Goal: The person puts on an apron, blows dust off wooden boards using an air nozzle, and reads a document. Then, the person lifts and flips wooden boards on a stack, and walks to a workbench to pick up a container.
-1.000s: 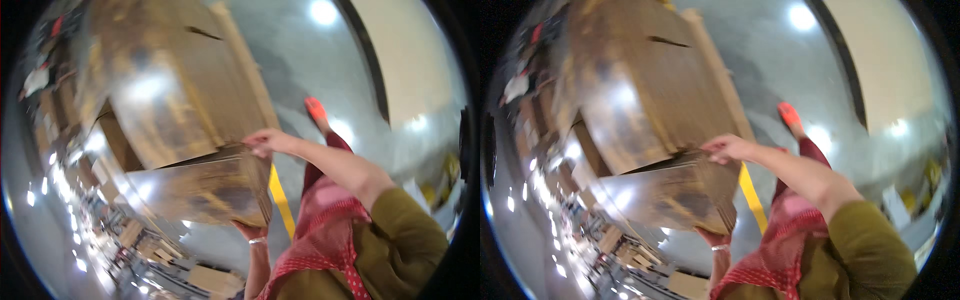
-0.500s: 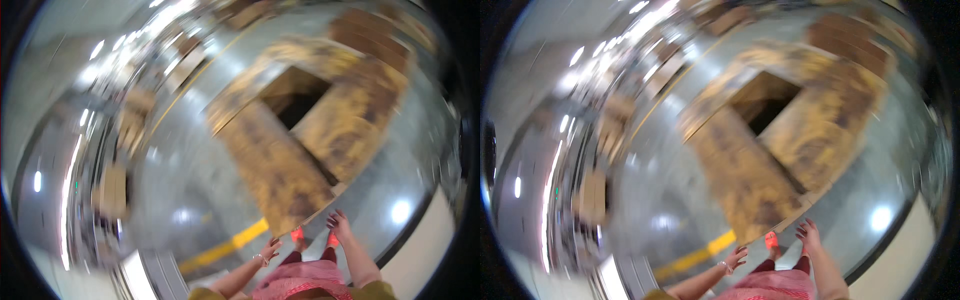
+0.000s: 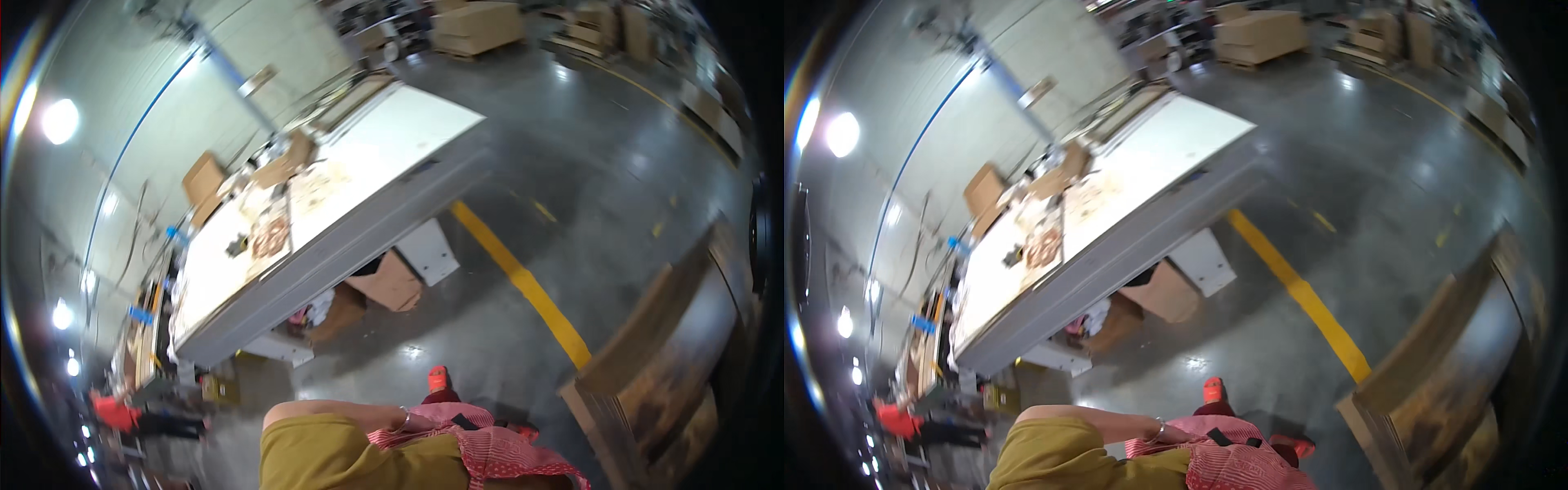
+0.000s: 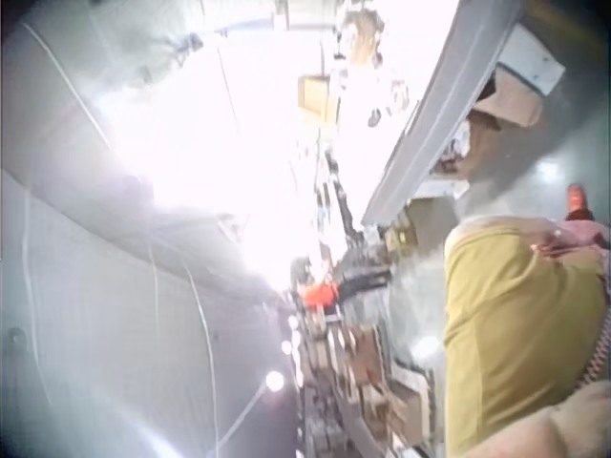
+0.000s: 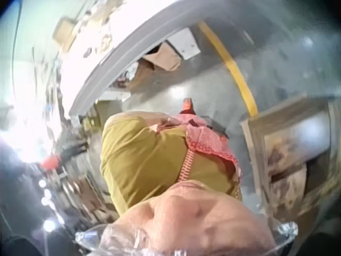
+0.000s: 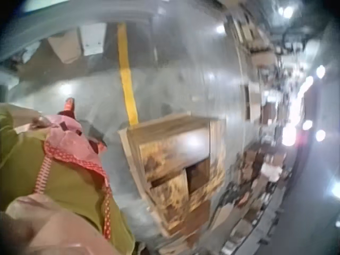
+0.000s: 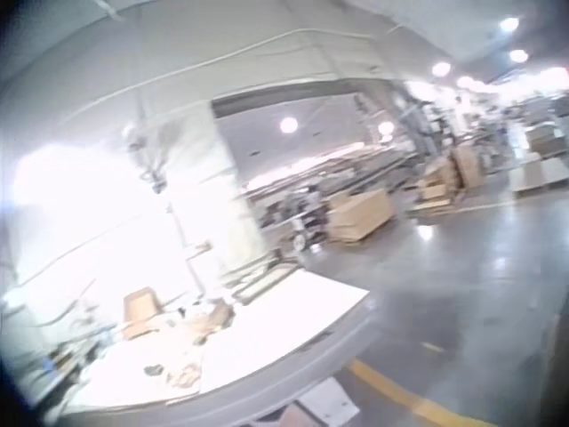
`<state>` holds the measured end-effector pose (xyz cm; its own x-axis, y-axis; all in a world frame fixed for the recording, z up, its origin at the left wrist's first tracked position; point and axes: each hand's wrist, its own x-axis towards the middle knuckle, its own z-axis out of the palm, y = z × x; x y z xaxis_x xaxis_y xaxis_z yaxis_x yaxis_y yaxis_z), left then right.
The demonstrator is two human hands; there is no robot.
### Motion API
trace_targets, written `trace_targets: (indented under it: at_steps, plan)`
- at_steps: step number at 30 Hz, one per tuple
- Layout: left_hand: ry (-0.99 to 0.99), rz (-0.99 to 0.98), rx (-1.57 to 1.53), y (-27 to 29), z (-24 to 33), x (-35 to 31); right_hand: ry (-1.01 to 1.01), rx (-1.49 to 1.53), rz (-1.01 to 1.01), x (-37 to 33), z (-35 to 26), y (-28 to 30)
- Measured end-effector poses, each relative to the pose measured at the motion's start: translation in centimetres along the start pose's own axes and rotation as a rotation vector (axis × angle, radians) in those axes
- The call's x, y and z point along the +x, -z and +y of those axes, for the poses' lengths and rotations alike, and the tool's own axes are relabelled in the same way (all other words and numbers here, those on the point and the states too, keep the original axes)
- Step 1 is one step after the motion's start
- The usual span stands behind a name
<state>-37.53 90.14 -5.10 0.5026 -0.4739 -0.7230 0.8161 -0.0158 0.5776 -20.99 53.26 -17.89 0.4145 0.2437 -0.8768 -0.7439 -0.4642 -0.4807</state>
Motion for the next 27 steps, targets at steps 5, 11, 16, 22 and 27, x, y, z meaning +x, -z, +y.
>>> trace_targets:
  at_steps: [5, 11, 16, 22, 27]
  plan:
    - [-0.122, 0.128, -0.497, 1.7, -7.4, -12.5, 0.125, -0.356, -0.130, 2.0, -11.0, -10.4]
    - [-0.284, 0.271, -0.933, 4.9, -16.5, -23.5, 0.229, -0.726, -0.283, 3.1, -20.9, -27.2]
    - [0.003, 0.437, -1.008, 6.3, -24.1, -26.0, 0.250, -0.992, -0.409, 4.5, -26.2, -38.1]
    - [0.407, 0.928, -0.090, 8.1, -36.2, -22.5, 0.318, -1.315, -0.564, 7.5, -31.3, -45.8]
    - [0.185, 1.387, -0.502, 7.8, -32.0, -22.4, 0.605, -1.483, -0.870, 9.6, -37.7, -55.0]
